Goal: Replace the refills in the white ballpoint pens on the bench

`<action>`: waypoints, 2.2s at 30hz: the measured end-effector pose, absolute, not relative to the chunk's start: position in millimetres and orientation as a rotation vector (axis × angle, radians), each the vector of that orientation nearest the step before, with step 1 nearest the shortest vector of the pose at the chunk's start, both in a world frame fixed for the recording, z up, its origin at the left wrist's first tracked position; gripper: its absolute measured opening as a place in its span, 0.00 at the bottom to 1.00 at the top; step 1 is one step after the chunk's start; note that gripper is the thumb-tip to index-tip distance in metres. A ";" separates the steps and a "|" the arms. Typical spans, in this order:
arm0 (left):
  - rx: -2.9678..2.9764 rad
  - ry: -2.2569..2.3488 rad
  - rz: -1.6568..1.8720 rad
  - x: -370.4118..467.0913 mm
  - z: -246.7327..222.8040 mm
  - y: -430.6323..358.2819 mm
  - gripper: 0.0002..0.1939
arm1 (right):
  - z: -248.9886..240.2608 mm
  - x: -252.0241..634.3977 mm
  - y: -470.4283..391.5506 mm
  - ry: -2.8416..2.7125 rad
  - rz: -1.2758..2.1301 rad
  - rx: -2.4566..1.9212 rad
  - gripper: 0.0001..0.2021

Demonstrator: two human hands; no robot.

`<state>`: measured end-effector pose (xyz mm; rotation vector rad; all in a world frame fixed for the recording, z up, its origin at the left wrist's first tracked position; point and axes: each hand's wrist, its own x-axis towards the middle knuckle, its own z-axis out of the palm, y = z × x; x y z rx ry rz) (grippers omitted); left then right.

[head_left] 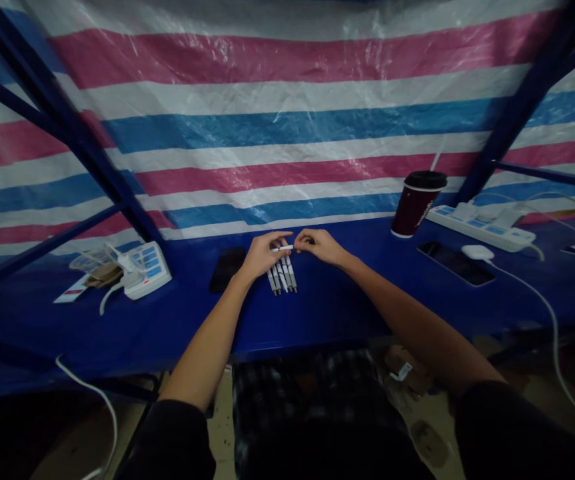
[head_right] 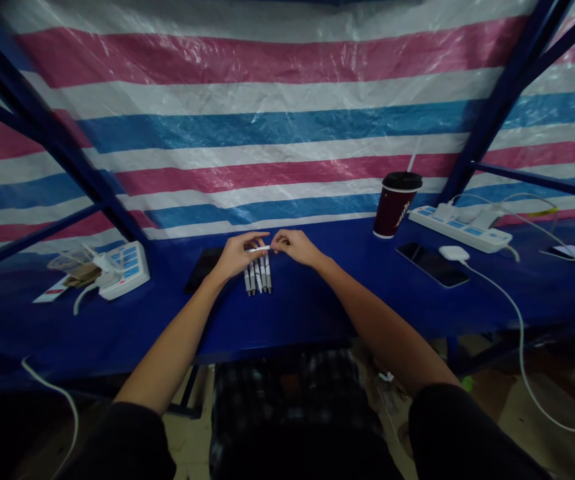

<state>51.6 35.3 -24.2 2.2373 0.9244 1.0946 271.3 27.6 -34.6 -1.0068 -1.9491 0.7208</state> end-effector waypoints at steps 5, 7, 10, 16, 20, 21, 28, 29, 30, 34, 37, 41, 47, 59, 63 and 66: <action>2.264 0.927 1.108 51.5 -24.2 34.9 0.21 | -34.4 272.9 26.3 -1.991 0.703 -0.990 0.12; 2.254 0.927 1.116 51.3 -23.7 34.6 0.21 | -33.8 272.9 25.8 -2.024 0.689 -1.009 0.13; 2.277 0.927 1.143 51.1 -22.7 33.9 0.15 | -32.3 272.7 24.5 -2.019 0.704 -1.024 0.14; 2.278 0.917 1.169 50.6 -22.1 33.5 0.09 | -30.4 271.7 22.3 -2.022 0.703 -1.048 0.15; 2.272 0.925 1.168 50.1 -21.7 33.9 0.10 | -29.7 271.7 22.0 -2.046 0.644 -1.052 0.14; 2.271 0.924 1.170 50.0 -21.5 34.0 0.10 | -29.6 271.8 22.0 -2.058 0.654 -1.066 0.16; 2.294 0.993 1.143 49.0 -20.0 33.0 0.12 | -28.7 272.0 23.0 -2.070 0.537 -1.027 0.11; 2.305 1.018 1.121 48.5 -19.8 32.4 0.13 | -28.4 271.9 23.2 -2.071 0.515 -1.027 0.12; 2.320 1.044 1.087 48.0 -19.5 31.6 0.13 | -28.2 271.9 23.3 -2.064 0.498 -1.022 0.12; 2.362 1.101 0.925 46.7 -16.7 27.5 0.15 | -27.2 272.0 22.7 -2.044 0.473 -1.003 0.10; 2.375 1.087 0.925 46.7 -14.4 25.7 0.16 | -25.8 272.3 21.2 -2.074 0.462 -1.081 0.10; 2.412 1.058 0.957 46.8 -15.2 26.6 0.14 | -24.6 272.8 20.5 -2.087 0.484 -1.086 0.10; 2.416 1.051 0.944 44.4 -21.4 31.4 0.13 | -23.4 273.8 22.1 -2.119 0.483 -1.066 0.07; 2.207 1.063 1.547 38.0 -3.2 37.0 0.29 | -24.6 251.9 8.3 -1.740 1.478 -0.773 0.14; 2.175 0.993 1.470 41.0 -8.0 38.2 0.24 | -24.8 251.0 6.9 -1.707 1.515 -0.745 0.13; 2.161 1.014 1.463 42.1 -8.5 37.1 0.24 | -26.3 251.7 9.0 -1.706 1.500 -0.717 0.11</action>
